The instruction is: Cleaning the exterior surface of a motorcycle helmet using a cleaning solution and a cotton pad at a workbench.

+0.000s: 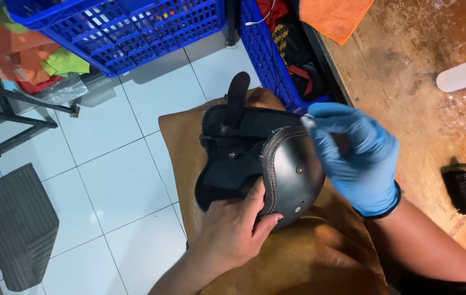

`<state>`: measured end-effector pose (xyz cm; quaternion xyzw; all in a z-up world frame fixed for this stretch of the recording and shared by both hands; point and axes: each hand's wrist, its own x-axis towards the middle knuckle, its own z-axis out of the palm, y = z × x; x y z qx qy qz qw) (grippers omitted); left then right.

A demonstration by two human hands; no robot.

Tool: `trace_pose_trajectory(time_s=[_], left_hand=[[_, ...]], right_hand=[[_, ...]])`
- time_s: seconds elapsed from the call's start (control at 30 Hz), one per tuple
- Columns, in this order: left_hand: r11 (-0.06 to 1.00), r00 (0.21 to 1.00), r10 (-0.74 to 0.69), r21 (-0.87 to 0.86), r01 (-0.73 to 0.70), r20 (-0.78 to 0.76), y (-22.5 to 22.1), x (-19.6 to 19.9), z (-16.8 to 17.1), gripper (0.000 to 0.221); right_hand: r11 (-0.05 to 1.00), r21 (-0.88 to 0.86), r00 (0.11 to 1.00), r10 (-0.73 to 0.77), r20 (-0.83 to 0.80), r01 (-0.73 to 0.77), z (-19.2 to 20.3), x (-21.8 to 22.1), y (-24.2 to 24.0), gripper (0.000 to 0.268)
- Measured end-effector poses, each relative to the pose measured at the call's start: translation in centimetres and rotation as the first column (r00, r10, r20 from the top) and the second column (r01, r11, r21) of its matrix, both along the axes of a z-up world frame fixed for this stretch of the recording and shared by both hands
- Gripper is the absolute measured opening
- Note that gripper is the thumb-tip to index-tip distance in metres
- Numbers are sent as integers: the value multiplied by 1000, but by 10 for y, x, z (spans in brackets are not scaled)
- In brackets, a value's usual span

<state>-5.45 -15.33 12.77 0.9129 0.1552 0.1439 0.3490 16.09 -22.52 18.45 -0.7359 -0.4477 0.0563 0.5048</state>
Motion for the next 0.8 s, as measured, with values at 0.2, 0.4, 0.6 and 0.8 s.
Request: trace_pose_trajectory(time_s=[0.2,0.4,0.6,0.8], left_hand=[[998,999,-40,46,42,-33,-4,0,0,66],[994,999,-45,101,48,-28,-8,-2,0,67],[992,999,-40,125,35,36,-13,-12,-6,66],[993,1000,11,-121,-10,7,-15,-19,-5,50]], right_hand=[[989,-42,887,146,437,-142,-23,-7,-3,12],[936,53,856,295,424,-348,-28,-5,-2,20],[924,-26,774,336,537,-383,-40,-2,-13,27],[999,-21,865,-45,-499,40,-36,11,-29,8]])
